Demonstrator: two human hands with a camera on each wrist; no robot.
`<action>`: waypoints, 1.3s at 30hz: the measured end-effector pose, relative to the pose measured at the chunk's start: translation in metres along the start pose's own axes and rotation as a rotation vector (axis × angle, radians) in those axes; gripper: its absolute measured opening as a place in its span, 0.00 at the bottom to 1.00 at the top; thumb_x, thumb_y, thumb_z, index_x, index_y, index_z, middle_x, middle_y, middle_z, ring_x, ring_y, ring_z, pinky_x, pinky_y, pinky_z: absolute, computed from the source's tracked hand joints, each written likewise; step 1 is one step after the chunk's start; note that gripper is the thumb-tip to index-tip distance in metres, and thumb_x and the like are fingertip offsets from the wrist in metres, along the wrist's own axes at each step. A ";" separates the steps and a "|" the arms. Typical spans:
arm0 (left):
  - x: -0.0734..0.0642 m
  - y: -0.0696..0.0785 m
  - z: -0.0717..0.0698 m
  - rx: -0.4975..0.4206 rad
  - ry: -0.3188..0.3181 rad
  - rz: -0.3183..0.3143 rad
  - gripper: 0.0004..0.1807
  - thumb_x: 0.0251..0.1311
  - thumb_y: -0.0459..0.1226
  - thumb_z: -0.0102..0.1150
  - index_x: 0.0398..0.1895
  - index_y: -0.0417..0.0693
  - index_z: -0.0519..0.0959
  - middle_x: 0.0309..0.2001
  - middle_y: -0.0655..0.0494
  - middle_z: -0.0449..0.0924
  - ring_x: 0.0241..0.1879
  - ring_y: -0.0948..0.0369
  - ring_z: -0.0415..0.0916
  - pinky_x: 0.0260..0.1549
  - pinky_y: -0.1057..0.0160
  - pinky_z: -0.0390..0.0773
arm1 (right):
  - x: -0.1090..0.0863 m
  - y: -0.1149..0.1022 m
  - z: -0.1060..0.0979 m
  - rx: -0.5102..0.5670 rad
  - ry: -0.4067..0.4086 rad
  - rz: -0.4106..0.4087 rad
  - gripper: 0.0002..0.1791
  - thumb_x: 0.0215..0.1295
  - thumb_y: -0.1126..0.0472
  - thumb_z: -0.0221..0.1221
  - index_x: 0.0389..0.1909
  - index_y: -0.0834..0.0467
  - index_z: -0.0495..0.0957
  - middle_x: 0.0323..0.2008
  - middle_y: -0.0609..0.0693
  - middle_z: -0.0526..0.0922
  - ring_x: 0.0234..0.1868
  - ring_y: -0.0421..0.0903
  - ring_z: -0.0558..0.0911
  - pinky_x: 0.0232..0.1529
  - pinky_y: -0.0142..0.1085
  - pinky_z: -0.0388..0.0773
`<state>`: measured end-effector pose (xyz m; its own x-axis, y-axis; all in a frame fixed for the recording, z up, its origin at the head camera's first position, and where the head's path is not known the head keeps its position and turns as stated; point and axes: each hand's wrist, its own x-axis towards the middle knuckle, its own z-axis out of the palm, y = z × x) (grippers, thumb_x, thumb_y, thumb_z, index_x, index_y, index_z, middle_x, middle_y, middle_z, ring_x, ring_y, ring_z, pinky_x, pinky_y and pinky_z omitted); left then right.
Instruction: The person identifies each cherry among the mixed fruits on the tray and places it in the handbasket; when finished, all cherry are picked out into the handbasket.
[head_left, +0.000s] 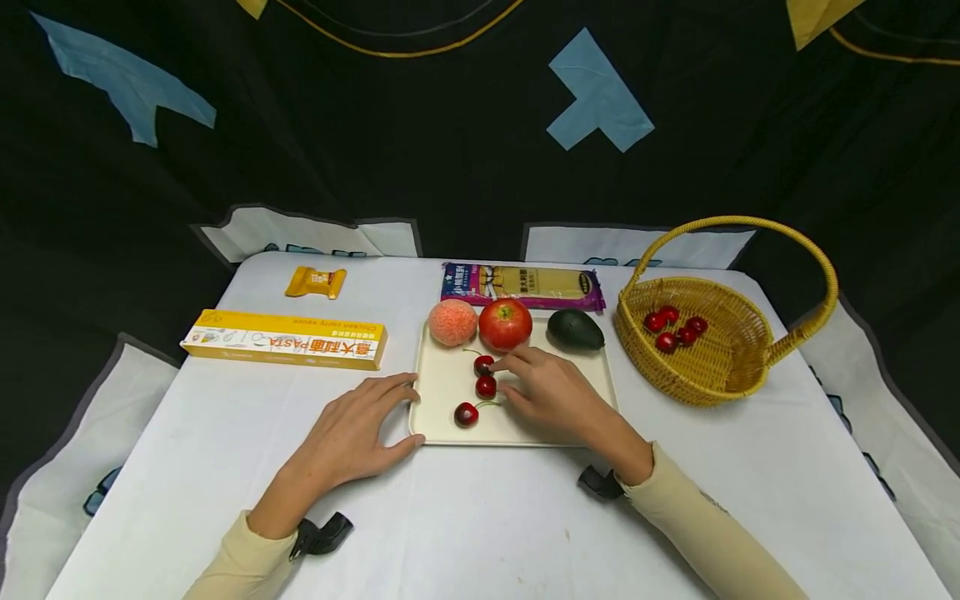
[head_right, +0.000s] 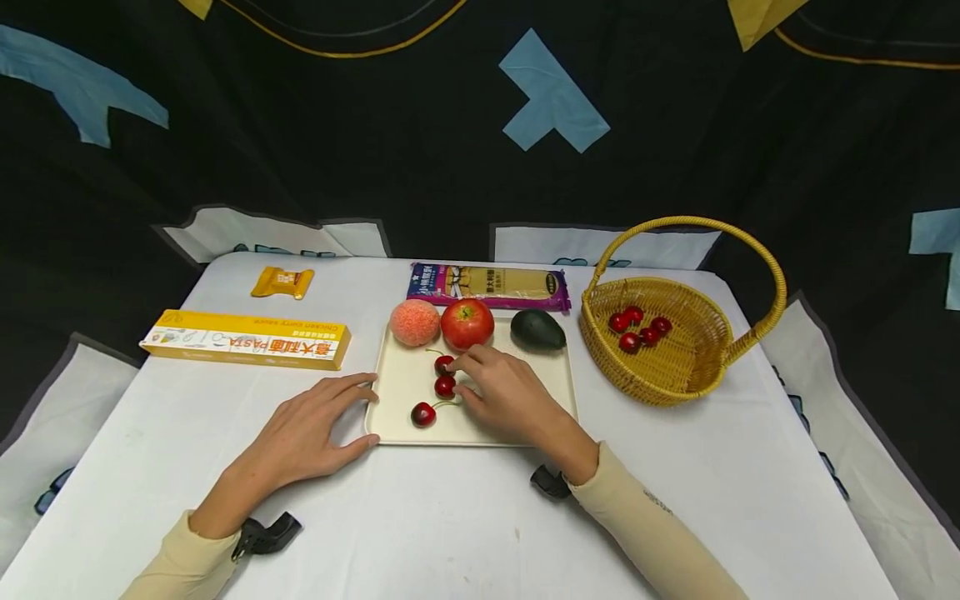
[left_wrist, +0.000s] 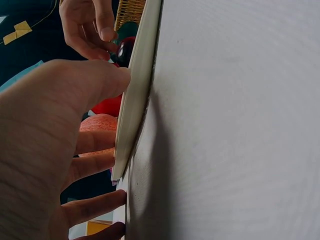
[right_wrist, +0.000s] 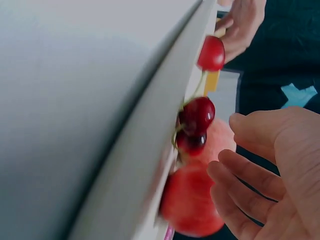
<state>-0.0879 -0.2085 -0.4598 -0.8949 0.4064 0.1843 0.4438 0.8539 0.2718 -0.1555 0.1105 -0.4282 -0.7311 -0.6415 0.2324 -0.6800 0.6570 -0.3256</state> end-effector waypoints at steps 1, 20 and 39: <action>0.000 0.000 0.000 -0.002 -0.001 0.001 0.29 0.60 0.60 0.72 0.59 0.56 0.84 0.74 0.55 0.75 0.70 0.50 0.76 0.55 0.42 0.83 | 0.000 -0.001 0.002 0.003 -0.010 0.004 0.18 0.70 0.57 0.72 0.58 0.51 0.87 0.57 0.48 0.86 0.54 0.45 0.87 0.53 0.43 0.87; 0.001 0.001 0.001 0.007 0.005 0.003 0.30 0.60 0.61 0.72 0.59 0.57 0.84 0.74 0.56 0.75 0.70 0.51 0.75 0.56 0.42 0.83 | 0.000 -0.007 0.019 0.049 -0.015 -0.043 0.10 0.66 0.63 0.75 0.46 0.53 0.86 0.48 0.48 0.85 0.44 0.45 0.85 0.45 0.41 0.86; 0.000 0.000 0.003 0.021 0.010 0.000 0.31 0.60 0.61 0.72 0.60 0.56 0.84 0.74 0.56 0.75 0.70 0.50 0.75 0.55 0.42 0.83 | -0.004 0.017 -0.048 0.056 0.165 0.023 0.15 0.65 0.67 0.74 0.51 0.57 0.85 0.50 0.54 0.85 0.45 0.51 0.87 0.45 0.42 0.89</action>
<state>-0.0880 -0.2078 -0.4624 -0.8944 0.4032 0.1934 0.4425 0.8606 0.2522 -0.1668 0.1436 -0.3910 -0.7486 -0.5499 0.3704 -0.6624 0.6446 -0.3817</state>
